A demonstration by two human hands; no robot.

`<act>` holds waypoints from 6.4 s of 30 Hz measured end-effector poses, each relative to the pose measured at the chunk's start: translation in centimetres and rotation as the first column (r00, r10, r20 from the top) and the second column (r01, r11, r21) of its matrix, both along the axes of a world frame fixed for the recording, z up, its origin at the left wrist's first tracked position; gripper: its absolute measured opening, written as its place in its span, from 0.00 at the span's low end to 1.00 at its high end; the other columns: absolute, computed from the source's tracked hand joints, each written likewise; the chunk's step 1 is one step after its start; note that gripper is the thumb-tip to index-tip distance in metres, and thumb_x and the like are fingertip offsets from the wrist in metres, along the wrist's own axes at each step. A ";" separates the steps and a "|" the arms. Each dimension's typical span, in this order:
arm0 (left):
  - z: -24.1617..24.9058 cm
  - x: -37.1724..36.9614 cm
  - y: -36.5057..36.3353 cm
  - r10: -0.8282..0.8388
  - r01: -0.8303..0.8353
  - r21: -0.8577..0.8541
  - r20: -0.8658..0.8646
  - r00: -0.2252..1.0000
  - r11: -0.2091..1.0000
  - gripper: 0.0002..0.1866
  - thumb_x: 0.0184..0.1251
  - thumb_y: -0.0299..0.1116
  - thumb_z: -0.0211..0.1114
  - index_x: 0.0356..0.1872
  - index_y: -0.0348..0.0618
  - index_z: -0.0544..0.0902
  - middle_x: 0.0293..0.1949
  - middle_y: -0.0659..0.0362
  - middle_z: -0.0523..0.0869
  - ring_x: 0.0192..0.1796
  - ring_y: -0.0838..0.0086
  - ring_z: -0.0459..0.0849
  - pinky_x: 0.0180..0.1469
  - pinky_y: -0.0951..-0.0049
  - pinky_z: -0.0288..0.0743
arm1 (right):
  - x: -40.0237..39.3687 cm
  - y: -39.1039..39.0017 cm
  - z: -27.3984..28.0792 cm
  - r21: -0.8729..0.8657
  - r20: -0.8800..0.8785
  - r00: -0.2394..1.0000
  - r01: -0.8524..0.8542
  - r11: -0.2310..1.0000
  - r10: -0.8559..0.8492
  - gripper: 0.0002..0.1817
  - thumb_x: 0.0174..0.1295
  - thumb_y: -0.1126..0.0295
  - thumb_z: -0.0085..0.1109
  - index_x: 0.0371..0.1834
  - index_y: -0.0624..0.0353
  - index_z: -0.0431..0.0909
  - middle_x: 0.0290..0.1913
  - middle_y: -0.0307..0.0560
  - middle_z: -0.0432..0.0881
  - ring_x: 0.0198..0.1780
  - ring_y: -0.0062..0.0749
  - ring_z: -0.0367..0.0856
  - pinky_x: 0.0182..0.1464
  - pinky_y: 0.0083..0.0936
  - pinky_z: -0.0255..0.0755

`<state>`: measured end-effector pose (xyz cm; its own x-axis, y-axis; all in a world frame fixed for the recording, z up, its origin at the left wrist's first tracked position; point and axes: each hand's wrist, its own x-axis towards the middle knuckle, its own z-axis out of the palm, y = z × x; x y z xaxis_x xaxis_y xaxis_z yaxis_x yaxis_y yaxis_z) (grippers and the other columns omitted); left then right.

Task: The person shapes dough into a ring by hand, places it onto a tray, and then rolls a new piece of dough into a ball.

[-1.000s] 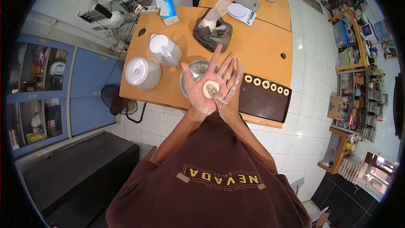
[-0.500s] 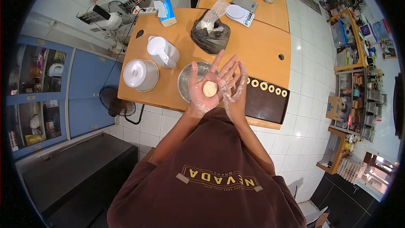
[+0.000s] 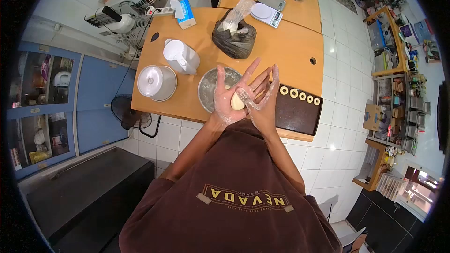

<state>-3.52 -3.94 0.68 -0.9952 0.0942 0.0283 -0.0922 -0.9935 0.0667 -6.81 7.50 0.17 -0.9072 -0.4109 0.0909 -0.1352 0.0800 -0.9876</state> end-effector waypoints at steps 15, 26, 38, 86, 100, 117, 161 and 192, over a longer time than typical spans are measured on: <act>0.7 -0.6 0.0 0.127 -0.127 -0.039 0.018 0.992 0.991 0.53 0.72 0.78 0.43 0.87 0.53 0.49 0.86 0.44 0.48 0.87 0.56 0.47 0.86 0.54 0.48 | 0.3 0.1 -1.1 0.155 -0.080 0.997 0.001 0.988 0.011 0.60 0.65 0.64 0.75 0.87 0.63 0.35 0.86 0.64 0.41 0.87 0.54 0.44 0.83 0.47 0.52; -0.5 -0.3 0.3 0.087 -0.088 0.094 0.008 0.996 0.992 0.58 0.66 0.83 0.47 0.87 0.53 0.50 0.86 0.44 0.47 0.87 0.55 0.47 0.85 0.54 0.53 | 1.1 -1.2 -1.2 -0.157 0.134 0.991 0.010 0.987 0.011 0.69 0.55 0.65 0.83 0.85 0.70 0.31 0.83 0.69 0.45 0.83 0.52 0.52 0.79 0.44 0.59; 0.0 -1.0 -1.0 0.126 -0.126 -0.036 -0.009 0.992 0.991 0.55 0.68 0.83 0.40 0.87 0.56 0.50 0.87 0.50 0.48 0.87 0.59 0.48 0.84 0.55 0.52 | 0.4 -1.4 -0.8 0.121 -0.063 0.996 -0.054 0.991 0.062 0.70 0.56 0.61 0.82 0.84 0.71 0.30 0.83 0.72 0.40 0.85 0.61 0.47 0.82 0.52 0.53; -0.1 -0.6 -1.9 0.318 -0.311 -0.229 -0.007 0.948 0.922 0.57 0.66 0.86 0.39 0.87 0.58 0.51 0.87 0.53 0.51 0.86 0.66 0.50 0.82 0.63 0.49 | 1.3 -0.6 0.4 0.199 -0.409 0.912 0.073 0.977 0.015 0.28 0.60 0.66 0.76 0.63 0.56 0.79 0.76 0.67 0.64 0.80 0.68 0.57 0.78 0.57 0.55; 0.5 0.3 -1.3 0.170 -0.173 -0.075 -0.045 0.984 0.982 0.58 0.65 0.86 0.38 0.87 0.58 0.46 0.87 0.51 0.47 0.87 0.62 0.49 0.85 0.53 0.45 | 0.8 -1.1 2.0 0.147 -0.295 0.954 -0.005 0.989 0.048 0.32 0.65 0.71 0.71 0.72 0.56 0.70 0.79 0.60 0.58 0.83 0.56 0.53 0.78 0.52 0.55; 1.1 -0.9 -1.3 0.197 -0.213 -0.106 -0.140 0.970 0.971 0.63 0.60 0.88 0.42 0.87 0.55 0.45 0.87 0.47 0.41 0.88 0.61 0.38 0.87 0.54 0.34 | 3.1 -3.1 -1.3 -0.437 0.589 0.784 0.107 0.893 0.194 0.57 0.74 0.58 0.65 0.86 0.61 0.26 0.85 0.58 0.45 0.85 0.43 0.51 0.81 0.41 0.57; 1.3 -2.0 -1.7 0.080 -0.078 0.027 -0.074 0.994 0.997 0.60 0.65 0.85 0.42 0.86 0.51 0.49 0.78 0.45 0.65 0.78 0.54 0.64 0.81 0.50 0.56 | 2.6 -3.7 -1.6 -0.377 0.386 0.922 0.154 0.913 0.004 0.50 0.72 0.63 0.68 0.84 0.67 0.41 0.80 0.62 0.56 0.80 0.43 0.60 0.79 0.40 0.60; -0.8 2.4 -11.2 -0.034 0.040 0.114 -0.055 0.998 0.993 0.54 0.69 0.82 0.45 0.81 0.46 0.61 0.56 0.48 0.83 0.51 0.61 0.80 0.61 0.58 0.76 | 8.5 -13.5 -2.3 -0.372 0.239 0.969 0.148 0.916 -0.060 0.47 0.67 0.70 0.73 0.80 0.64 0.49 0.74 0.52 0.63 0.77 0.37 0.64 0.75 0.35 0.65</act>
